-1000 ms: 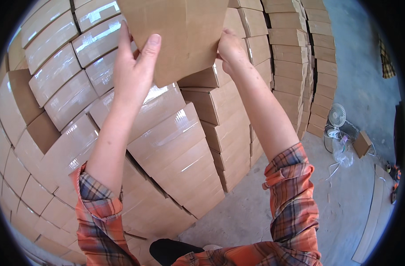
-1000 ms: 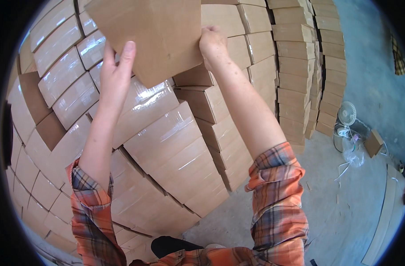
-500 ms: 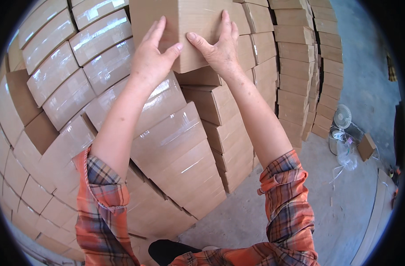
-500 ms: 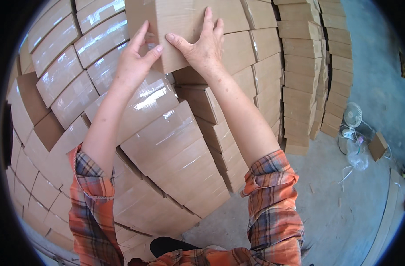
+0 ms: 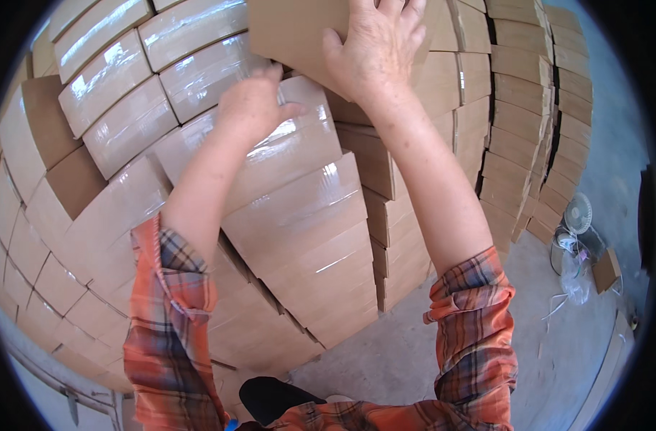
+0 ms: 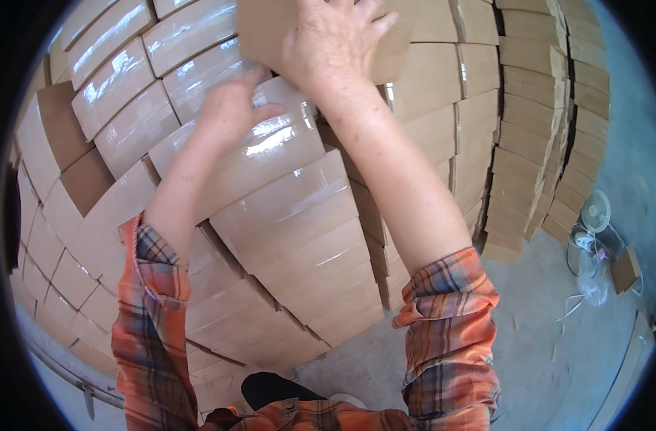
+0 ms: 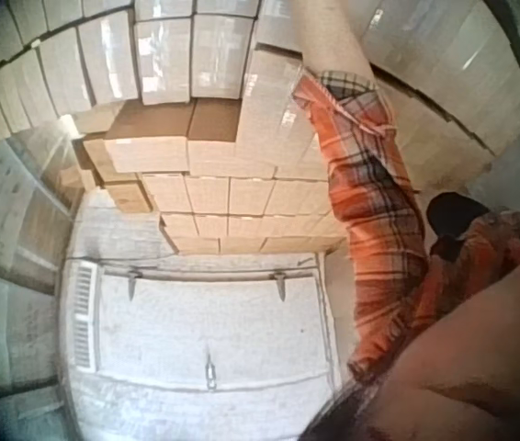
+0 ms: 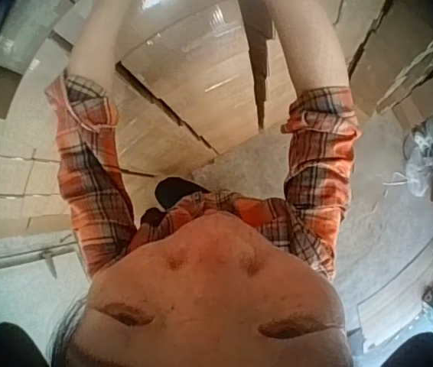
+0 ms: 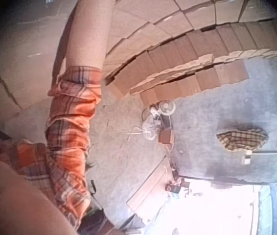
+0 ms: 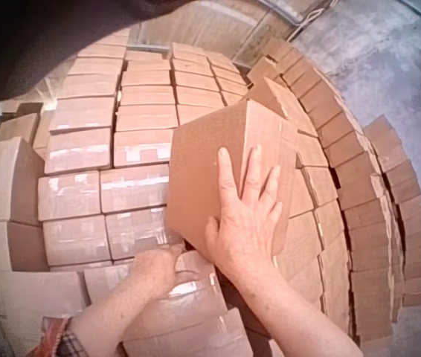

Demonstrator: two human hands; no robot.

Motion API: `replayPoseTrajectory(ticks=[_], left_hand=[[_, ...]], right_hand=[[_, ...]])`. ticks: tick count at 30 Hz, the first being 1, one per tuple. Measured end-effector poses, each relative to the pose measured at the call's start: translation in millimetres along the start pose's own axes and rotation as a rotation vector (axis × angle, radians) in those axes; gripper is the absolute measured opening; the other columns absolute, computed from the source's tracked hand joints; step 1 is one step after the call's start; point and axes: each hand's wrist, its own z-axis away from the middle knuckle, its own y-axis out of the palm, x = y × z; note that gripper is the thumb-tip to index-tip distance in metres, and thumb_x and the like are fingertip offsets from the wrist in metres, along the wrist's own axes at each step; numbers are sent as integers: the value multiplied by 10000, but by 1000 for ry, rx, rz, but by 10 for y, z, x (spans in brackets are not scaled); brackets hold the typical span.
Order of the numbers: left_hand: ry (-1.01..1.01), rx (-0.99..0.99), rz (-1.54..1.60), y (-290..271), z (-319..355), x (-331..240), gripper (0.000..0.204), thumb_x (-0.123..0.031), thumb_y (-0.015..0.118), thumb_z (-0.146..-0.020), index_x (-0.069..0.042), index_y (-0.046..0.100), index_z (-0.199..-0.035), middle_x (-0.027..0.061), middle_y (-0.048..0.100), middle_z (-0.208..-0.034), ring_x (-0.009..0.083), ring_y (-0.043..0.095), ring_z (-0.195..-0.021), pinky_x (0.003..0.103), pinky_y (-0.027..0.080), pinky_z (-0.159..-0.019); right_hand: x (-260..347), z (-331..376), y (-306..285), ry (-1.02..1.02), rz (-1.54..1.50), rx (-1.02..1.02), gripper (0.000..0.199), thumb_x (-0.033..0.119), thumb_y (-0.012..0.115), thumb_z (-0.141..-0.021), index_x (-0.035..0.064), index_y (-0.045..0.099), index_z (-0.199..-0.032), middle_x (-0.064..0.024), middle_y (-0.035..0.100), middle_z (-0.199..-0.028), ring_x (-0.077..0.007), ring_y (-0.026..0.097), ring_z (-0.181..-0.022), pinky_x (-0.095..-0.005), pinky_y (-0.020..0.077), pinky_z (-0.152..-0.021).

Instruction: The recorder assembles and tapes cardboard boxes and then stacks them.

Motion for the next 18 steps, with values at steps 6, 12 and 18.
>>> replayPoseTrajectory(ticks=[6, 12, 18], left_hand=[[-117, 150, -190, -136, 221, 90, 526, -449, 633, -798, -230, 534, -1266, 108, 598, -1115, 265, 593, -1035, 404, 496, -841], [-88, 130, -89, -168, 276, 238, 471, -452, 637, -797, -192, 600, -1188, 101, 615, -1056, 286, 601, -996, 416, 488, -824], [-46, 108, -106, -299, 303, 145, 432, -442, 642, -790, -161, 622, -1117, 119, 619, -997, 311, 609, -942, 431, 487, -796]], right_hand=[[87, -90, 113, -45, 88, 1, 730, 43, 634, -682, 144, 407, -1369, -169, 63, -1523, -507, 123, -1344, -688, 263, -975], [233, -176, 270, -61, 91, 106, 710, -14, 621, -685, 99, 414, -1355, -173, 69, -1517, -478, 135, -1354, -650, 281, -996], [230, -249, 206, -96, 161, 95, 629, 33, 569, -738, 82, 419, -1347, -178, 120, -1508, -491, 198, -1328, -644, 319, -973]])
